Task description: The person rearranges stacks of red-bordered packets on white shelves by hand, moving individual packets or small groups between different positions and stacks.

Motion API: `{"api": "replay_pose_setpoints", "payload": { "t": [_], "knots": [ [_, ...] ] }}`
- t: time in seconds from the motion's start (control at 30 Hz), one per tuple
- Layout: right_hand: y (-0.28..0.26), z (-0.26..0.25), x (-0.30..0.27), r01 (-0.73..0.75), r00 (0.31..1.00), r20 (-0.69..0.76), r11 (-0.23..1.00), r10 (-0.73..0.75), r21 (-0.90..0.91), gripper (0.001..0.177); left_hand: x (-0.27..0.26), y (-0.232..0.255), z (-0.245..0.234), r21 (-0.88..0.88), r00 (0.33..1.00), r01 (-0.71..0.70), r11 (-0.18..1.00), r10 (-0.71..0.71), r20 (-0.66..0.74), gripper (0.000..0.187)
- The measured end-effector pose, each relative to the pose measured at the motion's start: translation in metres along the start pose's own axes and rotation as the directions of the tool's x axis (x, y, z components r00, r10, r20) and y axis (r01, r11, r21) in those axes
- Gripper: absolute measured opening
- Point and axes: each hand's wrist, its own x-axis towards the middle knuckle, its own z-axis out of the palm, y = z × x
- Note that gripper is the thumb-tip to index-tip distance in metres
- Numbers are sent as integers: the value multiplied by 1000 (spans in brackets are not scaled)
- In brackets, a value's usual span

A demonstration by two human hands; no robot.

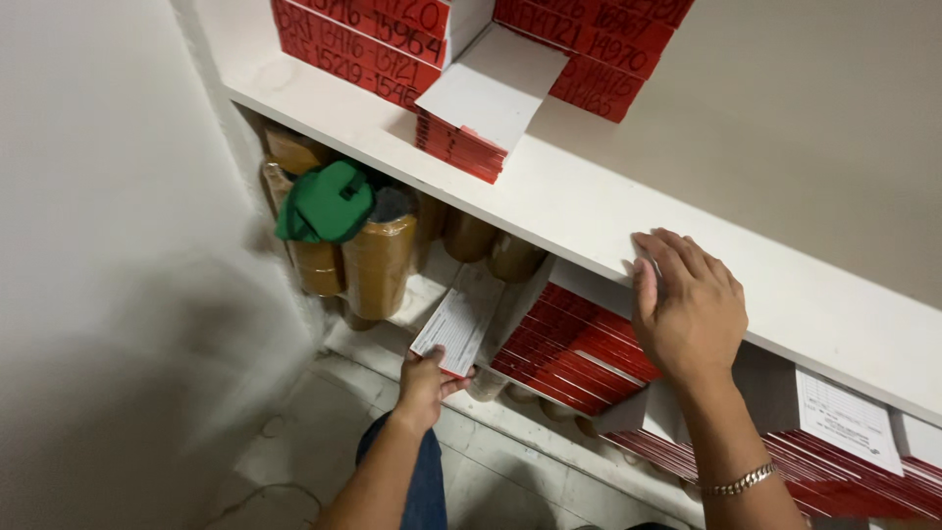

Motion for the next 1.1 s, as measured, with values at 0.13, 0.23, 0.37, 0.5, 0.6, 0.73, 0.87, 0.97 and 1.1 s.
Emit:
{"api": "replay_pose_setpoints", "payload": {
  "t": [0.13,0.23,0.37,0.5,0.6,0.73,0.87,0.97,1.1],
  "knots": [
    [-1,-4,1,-3,999,38,1000,3,-4,42,86,-66,-18,-116,994,-14,993,1,-107,34],
    [0,0,2,1,1000,24,1000,0,-9,42,65,-60,-5,-133,986,-40,990,17,-166,39],
    [4,7,0,61,996,-69,998,-63,-26,39,70,-69,-6,40,972,-50,998,57,-229,30],
    [5,6,1,76,993,-94,997,-76,-12,38,80,-74,-5,24,951,-58,998,63,-302,26],
    [4,7,3,94,989,-113,996,-94,-5,37,107,-88,-7,9,954,-66,998,66,-293,27],
    [2,4,3,69,994,-81,997,-67,22,39,83,-70,3,126,955,-36,991,71,-287,26],
    [1,2,4,54,997,-56,998,-52,29,39,70,-63,3,222,946,-37,974,106,-306,33],
    [1,2,3,47,998,-47,998,-46,32,40,54,-57,4,304,924,-36,952,148,-352,48],
    [0,1,3,58,996,-63,998,-56,36,42,79,-77,-1,153,938,-30,988,81,-336,41]
  ]
}}
